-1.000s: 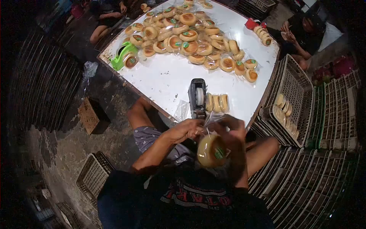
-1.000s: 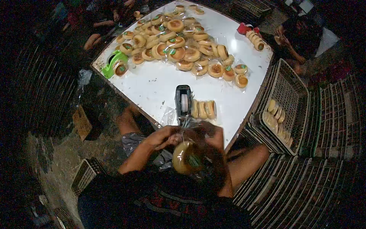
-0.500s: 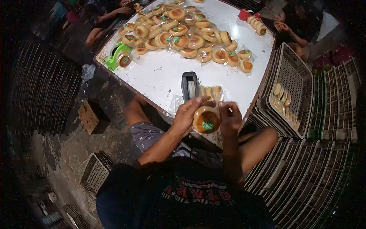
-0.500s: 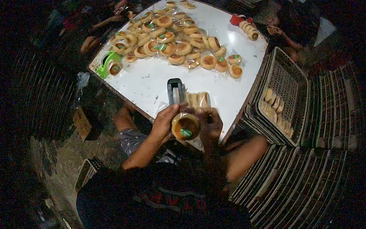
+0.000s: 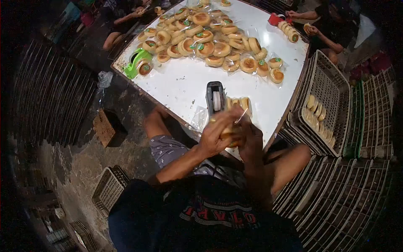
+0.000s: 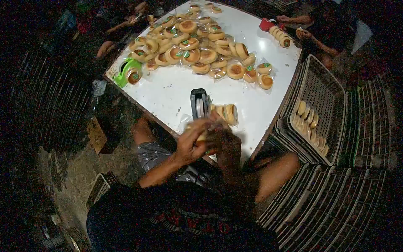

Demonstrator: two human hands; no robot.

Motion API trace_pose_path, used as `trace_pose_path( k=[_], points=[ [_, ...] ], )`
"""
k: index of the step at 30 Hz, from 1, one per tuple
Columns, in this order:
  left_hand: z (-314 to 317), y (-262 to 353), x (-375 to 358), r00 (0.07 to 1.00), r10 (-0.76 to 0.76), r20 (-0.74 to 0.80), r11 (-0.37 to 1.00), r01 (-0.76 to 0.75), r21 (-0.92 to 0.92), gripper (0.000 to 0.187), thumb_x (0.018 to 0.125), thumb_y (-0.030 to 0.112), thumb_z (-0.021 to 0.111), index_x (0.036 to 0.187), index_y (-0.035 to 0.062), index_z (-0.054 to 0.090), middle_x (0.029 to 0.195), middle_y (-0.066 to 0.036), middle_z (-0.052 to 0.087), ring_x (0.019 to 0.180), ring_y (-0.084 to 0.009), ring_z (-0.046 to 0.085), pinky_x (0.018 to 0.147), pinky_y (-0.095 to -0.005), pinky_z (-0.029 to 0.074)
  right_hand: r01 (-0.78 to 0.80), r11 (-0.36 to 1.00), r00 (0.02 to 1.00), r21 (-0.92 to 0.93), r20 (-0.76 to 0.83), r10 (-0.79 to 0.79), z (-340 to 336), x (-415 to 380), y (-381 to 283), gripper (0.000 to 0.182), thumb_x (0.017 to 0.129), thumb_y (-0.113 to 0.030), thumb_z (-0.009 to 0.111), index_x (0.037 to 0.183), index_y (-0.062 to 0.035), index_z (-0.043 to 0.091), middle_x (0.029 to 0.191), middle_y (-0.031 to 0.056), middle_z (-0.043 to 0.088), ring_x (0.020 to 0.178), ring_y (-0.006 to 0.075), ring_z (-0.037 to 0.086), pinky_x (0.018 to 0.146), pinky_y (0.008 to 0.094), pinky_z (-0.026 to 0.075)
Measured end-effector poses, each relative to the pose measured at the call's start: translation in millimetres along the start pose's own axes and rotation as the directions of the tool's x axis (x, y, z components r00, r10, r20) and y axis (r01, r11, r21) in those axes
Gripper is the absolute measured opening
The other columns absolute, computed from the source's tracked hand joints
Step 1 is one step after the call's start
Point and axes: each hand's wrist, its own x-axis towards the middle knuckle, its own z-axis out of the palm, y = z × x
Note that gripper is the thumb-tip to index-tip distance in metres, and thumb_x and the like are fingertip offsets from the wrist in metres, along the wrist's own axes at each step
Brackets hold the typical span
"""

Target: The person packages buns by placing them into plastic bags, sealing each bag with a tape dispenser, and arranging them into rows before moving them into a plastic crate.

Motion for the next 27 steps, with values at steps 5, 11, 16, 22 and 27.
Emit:
trace_pose_path(
  k=[5, 11, 16, 22, 27],
  points=[
    [-13.3, -11.3, -4.8, 0.780, -0.490, 0.388, 0.697, 0.619, -0.364, 0.022, 0.083, 0.015, 0.070, 0.097, -0.0020, 0.067, 0.084, -0.009, 0.068, 0.079, -0.0129, 0.063, 0.072, -0.0280, 0.050, 0.467, 0.837, 0.884, -0.285, 0.149, -0.443, 9.1, 8.9, -12.6, 0.043, 0.097, -0.019, 0.054, 0.130, 0.0061, 0.045, 0.134, 0.0163, 0.049, 0.119, 0.0217, 0.052, 0.101, 0.0344, 0.041],
    [-15.5, -13.7, -8.1, 0.702, -0.568, 0.428, 0.596, 0.710, -0.375, 0.018, 0.087, 0.016, 0.068, 0.089, -0.0012, 0.067, 0.079, -0.002, 0.063, 0.076, -0.0075, 0.058, 0.069, -0.0246, 0.047, 0.283, 0.693, 0.935, -0.663, 0.031, -0.353, -1.5, 14.1, 5.2, 0.019, 0.084, -0.005, 0.070, 0.101, 0.0012, 0.065, 0.087, 0.0095, 0.067, 0.076, 0.0146, 0.064, 0.070, 0.0271, 0.051],
    [-14.4, -23.6, -15.1, 0.842, -0.499, 0.205, 0.671, 0.525, -0.524, 0.017, 0.091, 0.014, 0.064, 0.087, -0.0015, 0.066, 0.080, 0.001, 0.061, 0.077, -0.0076, 0.057, 0.072, -0.0225, 0.046, 0.597, -0.009, 0.684, -0.802, 0.515, -0.516, 16.3, 10.4, -7.4, 0.015, 0.083, -0.007, 0.072, 0.095, -0.0002, 0.067, 0.073, 0.0098, 0.062, 0.061, 0.0149, 0.058, 0.056, 0.0296, 0.046],
    [-25.9, -41.2, -25.2, 0.587, -0.568, 0.577, 0.347, 0.807, -0.478, 0.013, 0.093, 0.017, 0.061, 0.090, 0.0040, 0.063, 0.092, 0.000, 0.062, 0.086, -0.0089, 0.056, 0.078, -0.0253, 0.046, 0.407, 0.248, 0.851, -0.879, 0.266, -0.453, 14.1, 6.4, 12.2, 0.017, 0.085, -0.015, 0.071, 0.081, 0.0002, 0.064, 0.067, 0.0095, 0.057, 0.055, 0.0171, 0.051, 0.051, 0.0315, 0.042],
    [-12.6, -31.9, -38.6, 0.830, -0.538, 0.144, 0.799, 0.557, -0.226, 0.013, 0.092, 0.011, 0.058, 0.083, 0.0020, 0.058, 0.088, -0.007, 0.054, 0.082, -0.0173, 0.054, 0.074, -0.0293, 0.044, 0.137, 0.687, 0.973, -0.714, -0.032, -0.227, 6.3, -4.8, 67.0, 0.021, 0.093, -0.022, 0.061, 0.084, -0.0031, 0.060, 0.075, 0.0007, 0.060, 0.066, 0.0104, 0.051, 0.060, 0.0278, 0.042]
  ],
)
